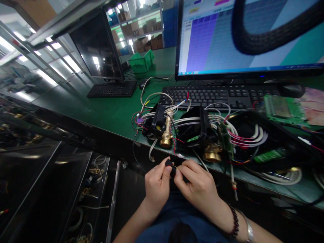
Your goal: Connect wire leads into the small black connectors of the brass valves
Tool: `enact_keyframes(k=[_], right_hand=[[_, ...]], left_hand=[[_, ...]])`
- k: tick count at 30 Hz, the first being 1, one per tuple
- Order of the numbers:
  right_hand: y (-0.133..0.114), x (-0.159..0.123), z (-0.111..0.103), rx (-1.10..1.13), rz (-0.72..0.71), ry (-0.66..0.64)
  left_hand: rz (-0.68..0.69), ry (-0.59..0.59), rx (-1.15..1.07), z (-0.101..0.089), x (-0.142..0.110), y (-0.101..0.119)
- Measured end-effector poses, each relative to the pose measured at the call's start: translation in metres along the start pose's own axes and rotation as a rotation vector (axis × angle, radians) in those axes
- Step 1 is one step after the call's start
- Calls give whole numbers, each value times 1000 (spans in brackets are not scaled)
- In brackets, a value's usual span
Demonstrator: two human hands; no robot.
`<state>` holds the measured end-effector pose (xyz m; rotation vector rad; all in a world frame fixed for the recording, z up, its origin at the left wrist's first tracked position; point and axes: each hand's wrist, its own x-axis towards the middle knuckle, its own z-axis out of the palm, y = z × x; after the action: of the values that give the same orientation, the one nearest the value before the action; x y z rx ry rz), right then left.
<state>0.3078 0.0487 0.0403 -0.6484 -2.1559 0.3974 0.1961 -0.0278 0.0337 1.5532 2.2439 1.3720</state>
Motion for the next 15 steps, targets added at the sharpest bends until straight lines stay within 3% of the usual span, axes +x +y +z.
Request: enact_keyframes(k=[15], right_hand=[[1, -2, 3, -7, -5, -36]], left_hand=[[160, 35, 145, 0, 2, 0]])
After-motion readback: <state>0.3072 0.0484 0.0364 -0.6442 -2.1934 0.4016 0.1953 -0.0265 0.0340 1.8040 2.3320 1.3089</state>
